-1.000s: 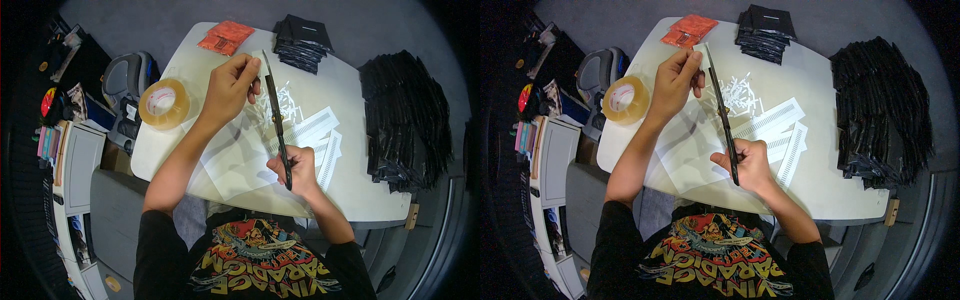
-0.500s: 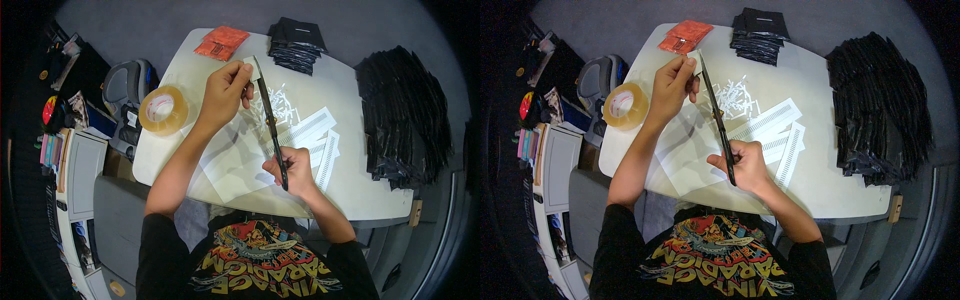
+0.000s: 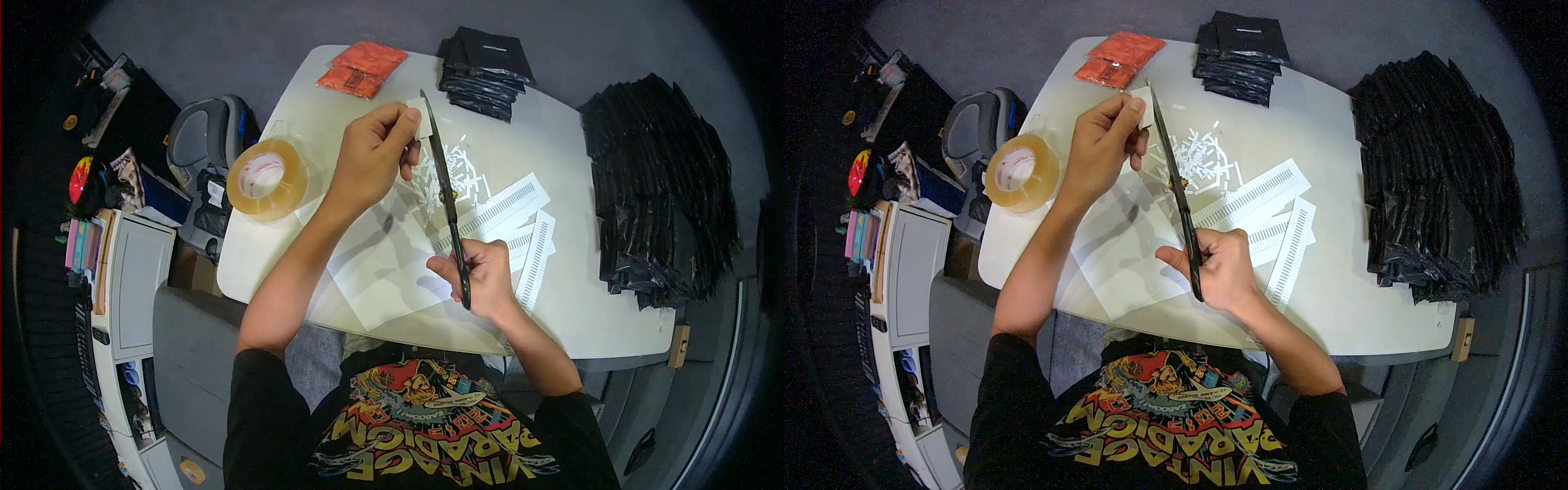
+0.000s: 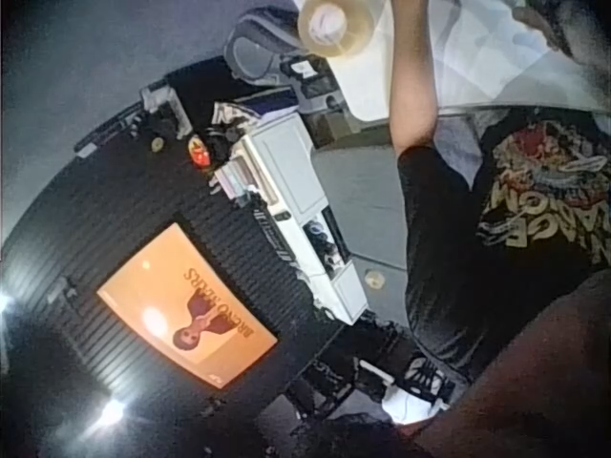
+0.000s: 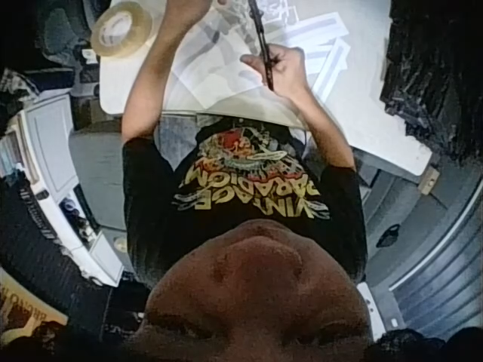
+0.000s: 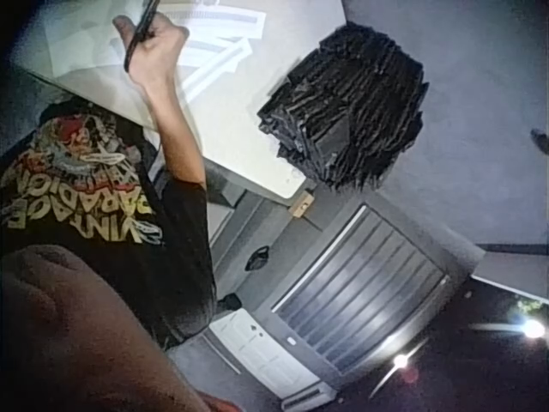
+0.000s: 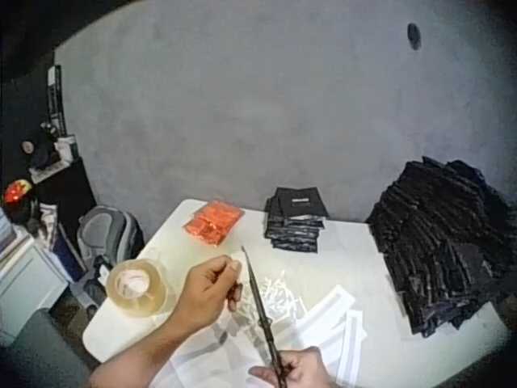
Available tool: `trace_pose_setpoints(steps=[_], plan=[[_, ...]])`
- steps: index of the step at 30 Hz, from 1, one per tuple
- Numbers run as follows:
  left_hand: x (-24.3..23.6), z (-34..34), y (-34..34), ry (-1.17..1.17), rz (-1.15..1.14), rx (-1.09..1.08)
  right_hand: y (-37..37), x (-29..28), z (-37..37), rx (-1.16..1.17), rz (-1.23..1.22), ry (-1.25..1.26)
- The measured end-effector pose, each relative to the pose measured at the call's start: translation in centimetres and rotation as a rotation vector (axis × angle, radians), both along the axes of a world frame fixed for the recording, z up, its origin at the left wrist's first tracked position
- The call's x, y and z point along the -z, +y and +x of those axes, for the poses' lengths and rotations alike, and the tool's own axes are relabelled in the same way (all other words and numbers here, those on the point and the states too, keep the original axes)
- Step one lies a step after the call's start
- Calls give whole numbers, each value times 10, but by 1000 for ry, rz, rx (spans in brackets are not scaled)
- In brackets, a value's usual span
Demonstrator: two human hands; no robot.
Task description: Cutting individual shipping or product labels from a larger sheet using scissors at a fulfillment workstation.
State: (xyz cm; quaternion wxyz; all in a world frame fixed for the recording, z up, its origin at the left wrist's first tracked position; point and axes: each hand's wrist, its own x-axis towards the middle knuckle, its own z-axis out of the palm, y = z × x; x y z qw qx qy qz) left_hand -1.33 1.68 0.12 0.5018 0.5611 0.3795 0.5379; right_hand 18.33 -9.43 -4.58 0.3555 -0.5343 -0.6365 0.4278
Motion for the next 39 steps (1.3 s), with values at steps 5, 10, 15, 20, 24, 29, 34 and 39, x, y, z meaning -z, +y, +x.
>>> trace_pose_setpoints(steps=[5,10,15,20,24,29,34,39], plan=[[1,-6,3,20,37,-35,2,-3,2,18,-75,147],[2,-20,16,217,204,-194,14,-5,18,-8,-183,474],[13,-47,9,339,230,-286,23,-17,30,67,-181,544],[16,-106,-48,498,180,-288,20,-36,33,95,-78,351],[7,-118,-99,695,83,-450,16,-39,37,146,71,219],[10,-138,-133,868,98,-483,19,-43,46,165,108,144],[29,-148,-146,1109,146,-350,30,-44,77,187,124,-115],[16,-157,-146,1108,245,-523,49,-30,135,270,270,-468]])
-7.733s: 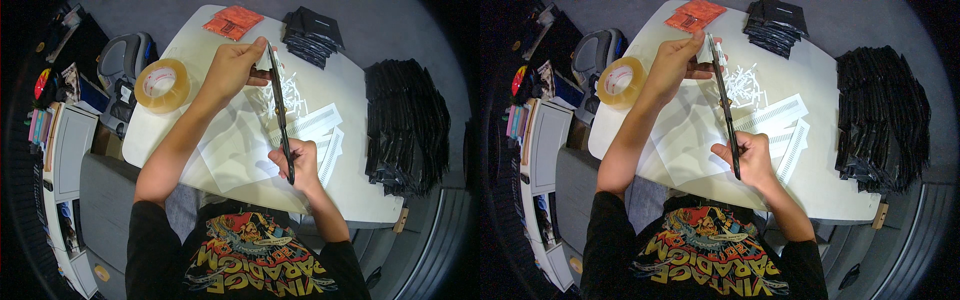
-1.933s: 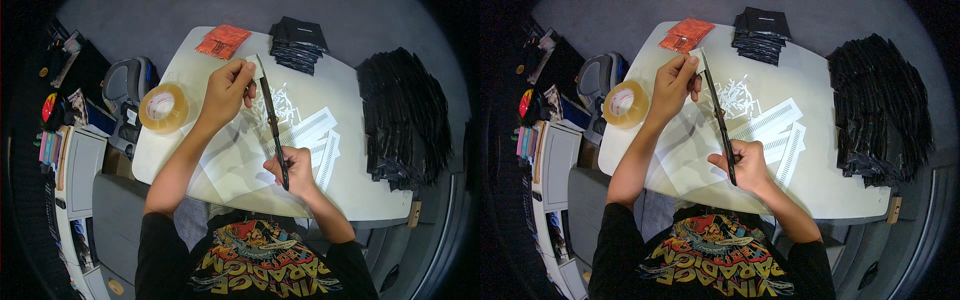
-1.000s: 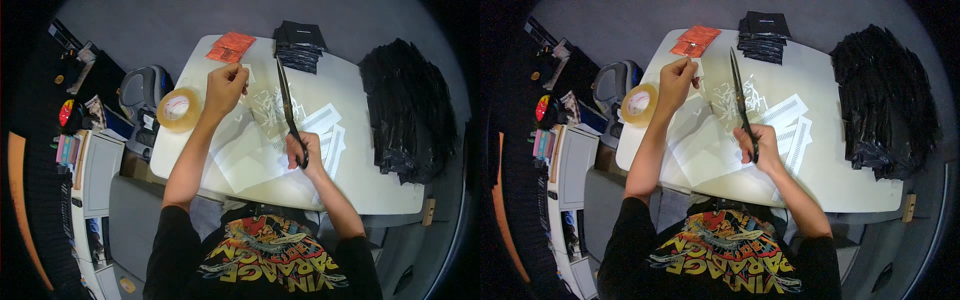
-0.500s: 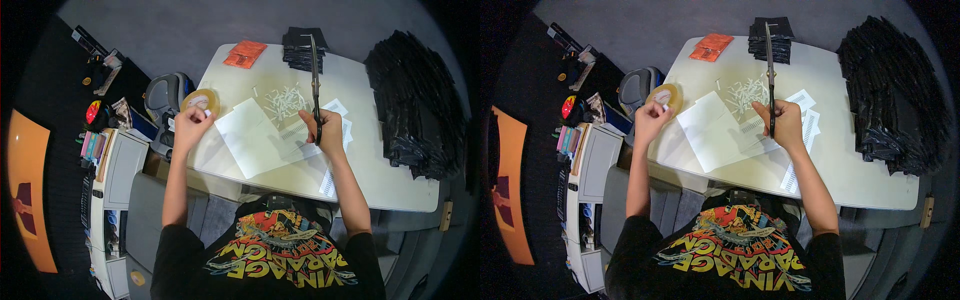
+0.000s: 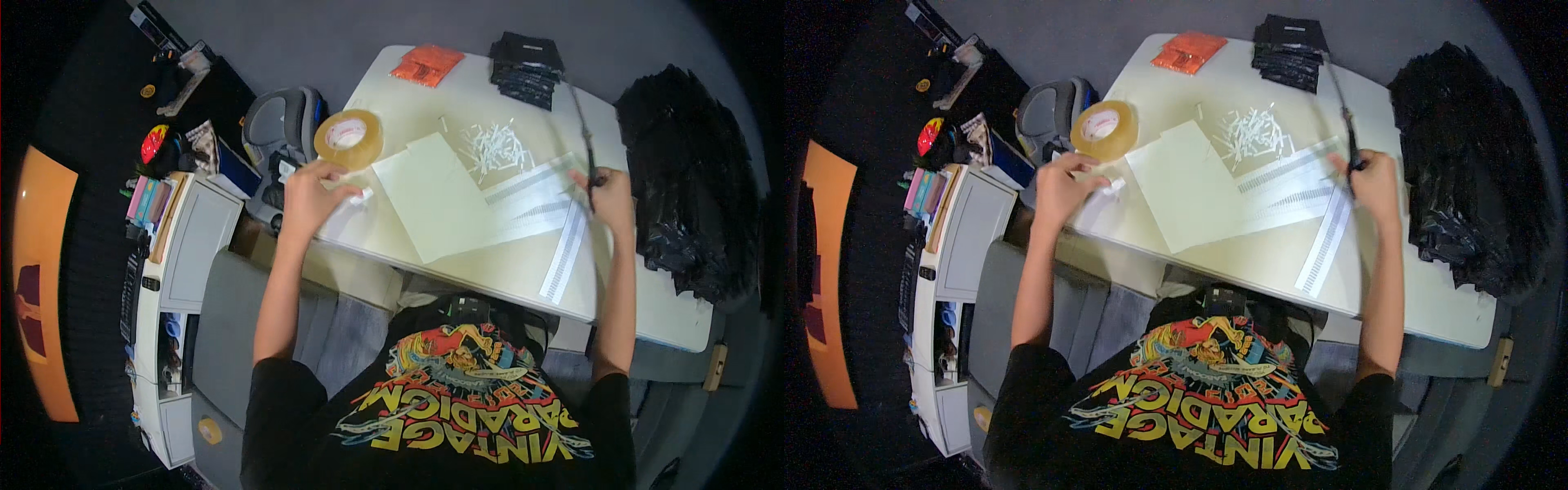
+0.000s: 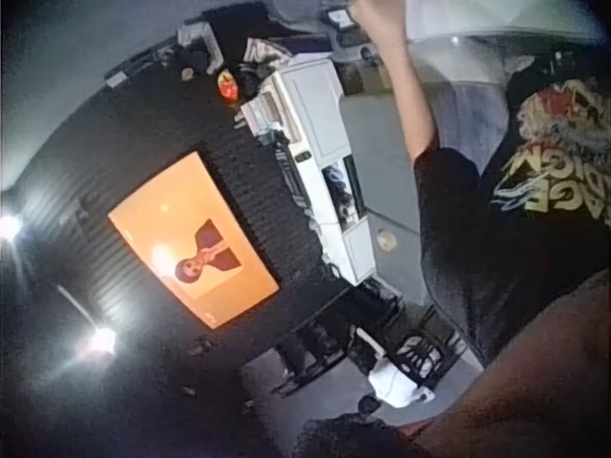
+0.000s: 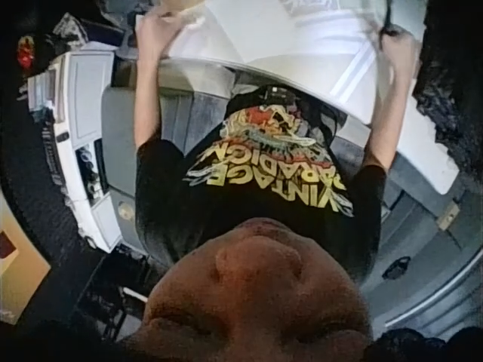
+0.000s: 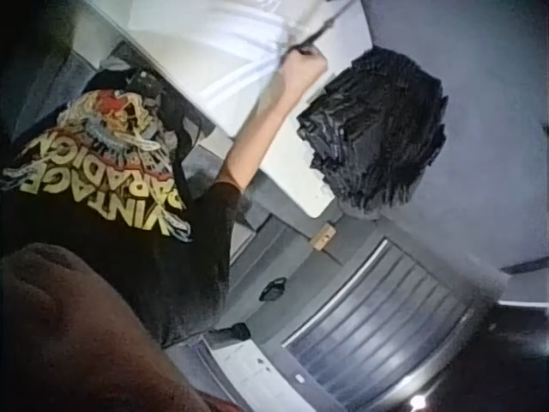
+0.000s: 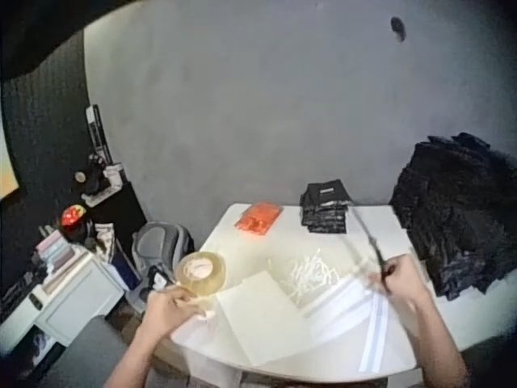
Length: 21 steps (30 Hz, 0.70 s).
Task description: Cutting individual shipping or product labels from a larger sheet using scissors at a fulfillment workstation.
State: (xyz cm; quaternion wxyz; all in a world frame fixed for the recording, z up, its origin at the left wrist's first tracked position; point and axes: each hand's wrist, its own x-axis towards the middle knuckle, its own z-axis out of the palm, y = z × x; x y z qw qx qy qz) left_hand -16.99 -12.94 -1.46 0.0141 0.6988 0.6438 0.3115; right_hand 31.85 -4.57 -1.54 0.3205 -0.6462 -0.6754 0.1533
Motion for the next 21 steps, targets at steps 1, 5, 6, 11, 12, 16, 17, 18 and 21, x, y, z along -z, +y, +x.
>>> trace_pose_setpoints(steps=[1,5,6,11,12,16,17,18,21], plan=[[-2,-2,0,-2,-14,-2,5,-1,12,41,26,-49],[-13,17,6,-176,85,26,25,-4,54,93,43,-170],[-15,24,6,-178,70,27,30,-4,59,96,52,-214],[-13,63,29,-240,18,186,35,12,72,132,53,-224],[-11,69,38,-237,28,230,33,17,71,145,46,-197],[-9,91,73,-192,25,336,22,19,68,184,-7,-174],[-11,99,82,-185,14,346,21,17,68,184,-29,-156],[-13,109,91,-184,8,359,20,14,68,186,2,-191],[-15,135,117,-196,-9,436,23,14,75,239,-55,-234]])
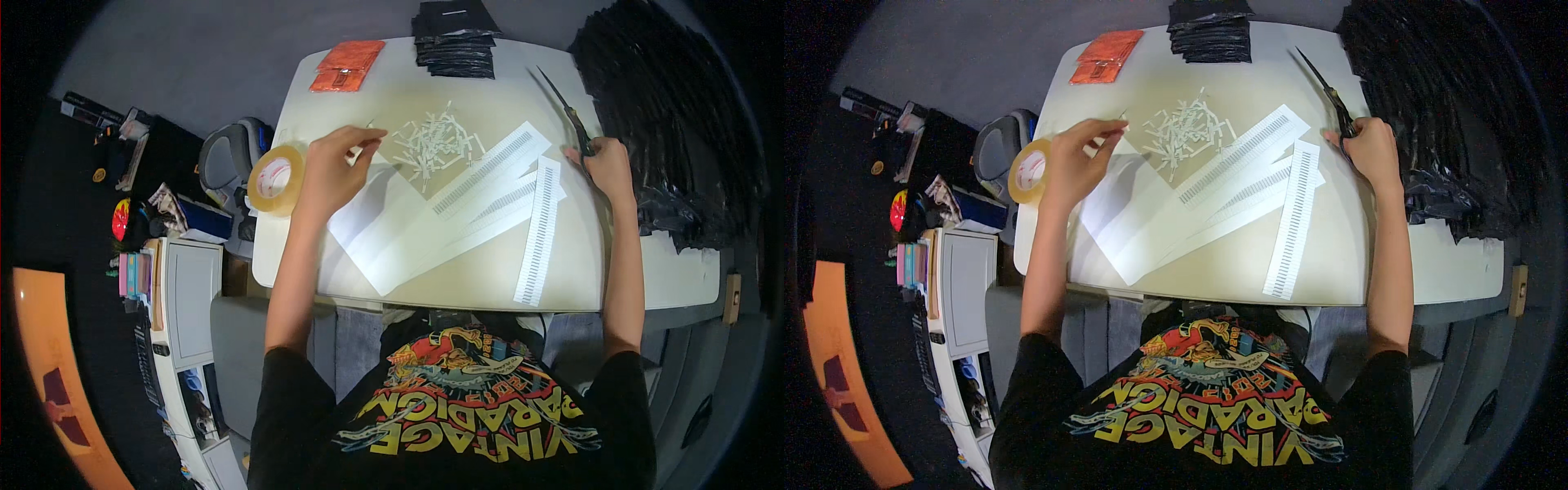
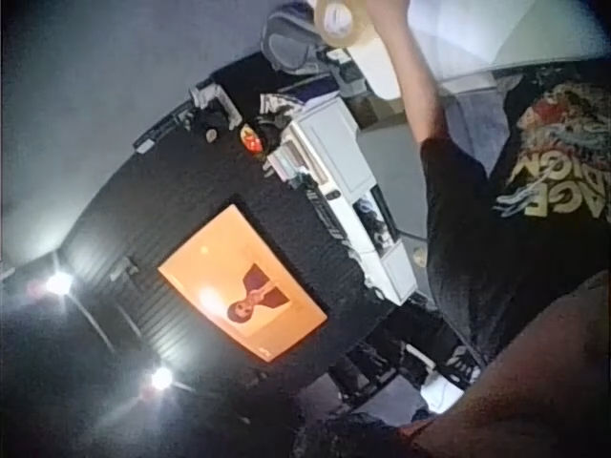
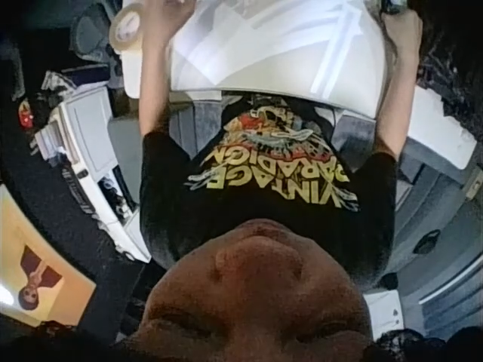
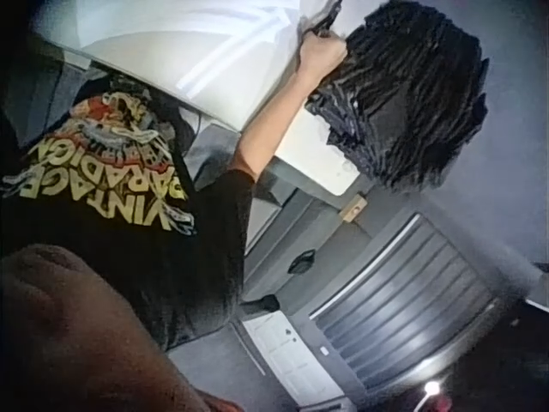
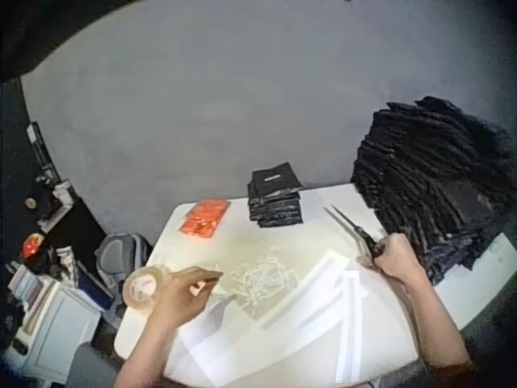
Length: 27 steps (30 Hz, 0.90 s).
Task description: Cutting individual shipping or product labels from a larger sheet using scissors at a fulfillment workstation.
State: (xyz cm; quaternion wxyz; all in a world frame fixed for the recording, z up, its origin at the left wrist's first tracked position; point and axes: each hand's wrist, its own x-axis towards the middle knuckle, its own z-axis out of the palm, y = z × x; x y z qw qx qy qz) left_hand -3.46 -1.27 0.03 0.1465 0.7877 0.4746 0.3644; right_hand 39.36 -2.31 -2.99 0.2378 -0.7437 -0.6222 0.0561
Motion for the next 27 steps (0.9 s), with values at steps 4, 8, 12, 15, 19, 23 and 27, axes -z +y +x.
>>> trace_pose_setpoints(steps=[4,8,12,15,19,23,27], plan=[[7,21,42,0,63,107,2,0,4,21,-14,5],[26,23,62,-41,80,82,6,16,17,29,12,77],[43,4,60,-107,-44,63,7,10,12,20,-53,10],[41,4,62,-158,-71,40,6,6,9,52,-99,-20],[36,7,59,-161,-40,27,6,13,16,6,-38,-42],[42,6,61,-202,2,6,3,1,6,-15,-70,-21],[42,4,62,-200,45,-55,-1,0,7,-27,-106,43]])
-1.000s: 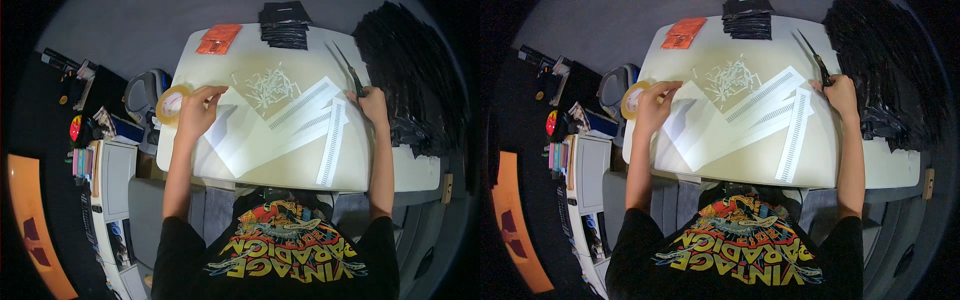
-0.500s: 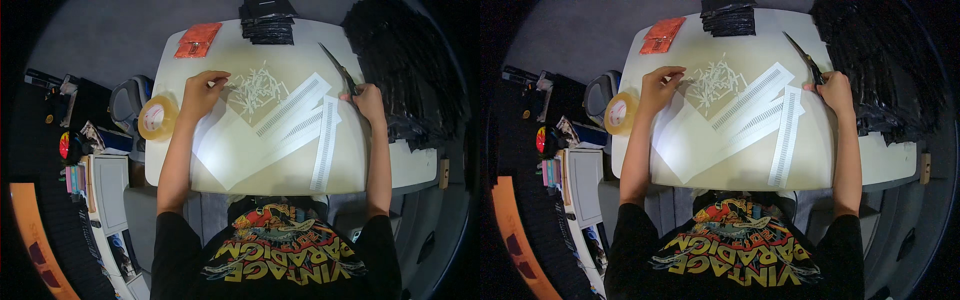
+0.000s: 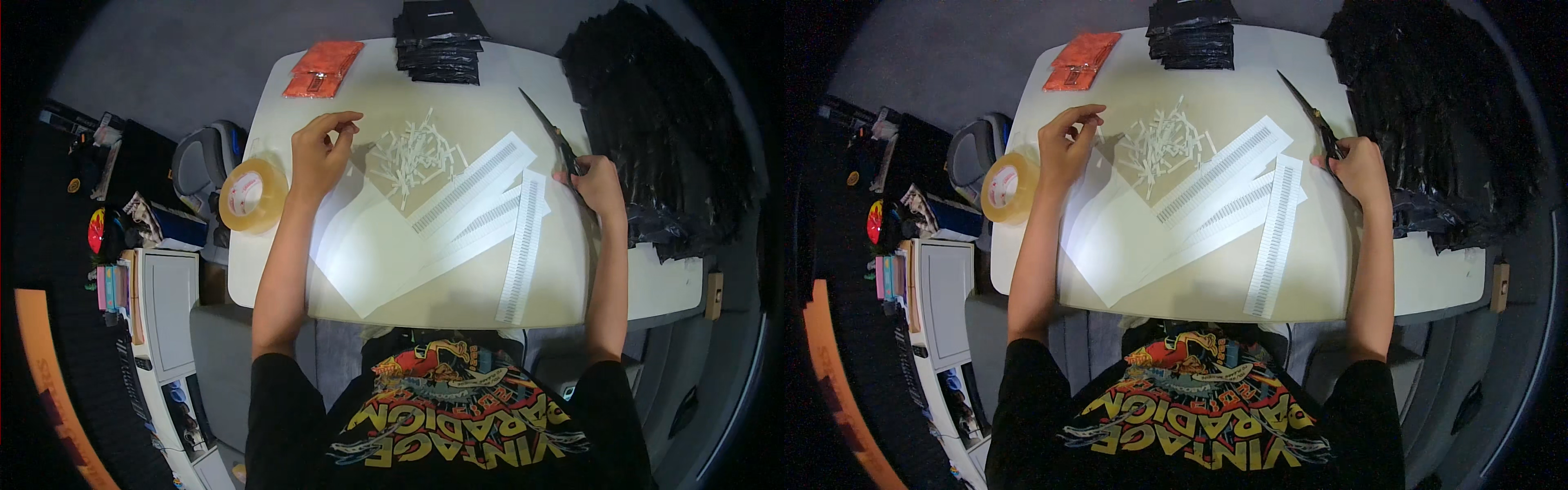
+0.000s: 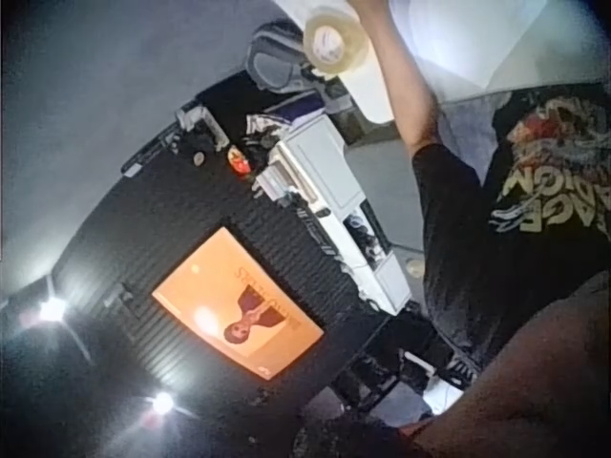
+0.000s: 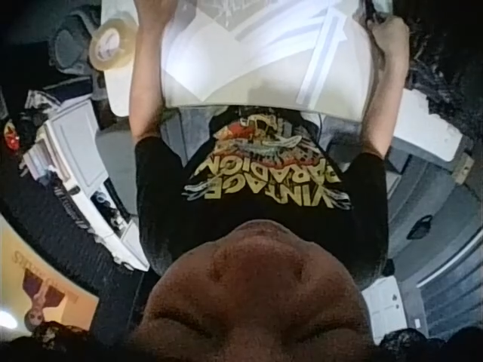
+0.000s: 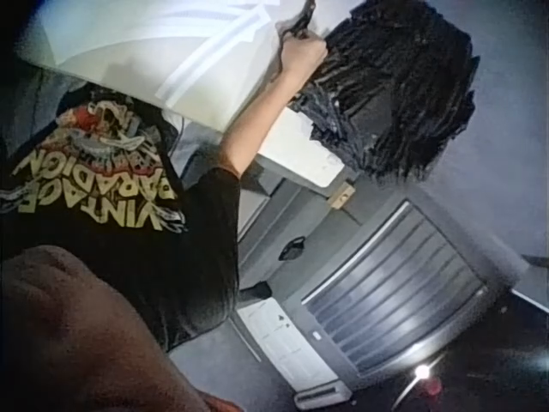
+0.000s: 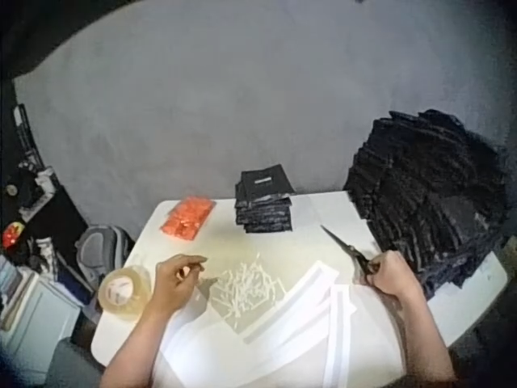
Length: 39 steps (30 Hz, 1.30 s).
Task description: Cutting individual shipping or product labels from a larger sheet using scissors at a fulfillment workstation.
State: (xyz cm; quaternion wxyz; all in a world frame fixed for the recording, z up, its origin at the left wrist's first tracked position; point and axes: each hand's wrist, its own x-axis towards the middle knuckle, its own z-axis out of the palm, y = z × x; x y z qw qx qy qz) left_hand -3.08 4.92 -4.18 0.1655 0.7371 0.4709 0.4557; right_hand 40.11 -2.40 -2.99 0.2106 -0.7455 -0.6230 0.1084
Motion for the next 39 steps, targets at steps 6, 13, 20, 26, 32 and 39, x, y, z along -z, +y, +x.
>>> trace_pose_setpoints(steps=[6,13,20,26,32,39], plan=[[1,-7,-1,-4,6,-54,-5,-6,1,31,-77,13],[3,-5,0,42,-52,-4,-9,-2,4,-41,-107,-56],[6,-15,6,130,-14,12,2,17,0,14,142,-205],[1,-18,6,112,-41,14,4,22,7,-31,179,-274],[2,-6,-2,63,-36,134,10,18,14,-43,180,-232],[-8,-11,-4,53,85,133,5,-7,-29,15,146,-331]])
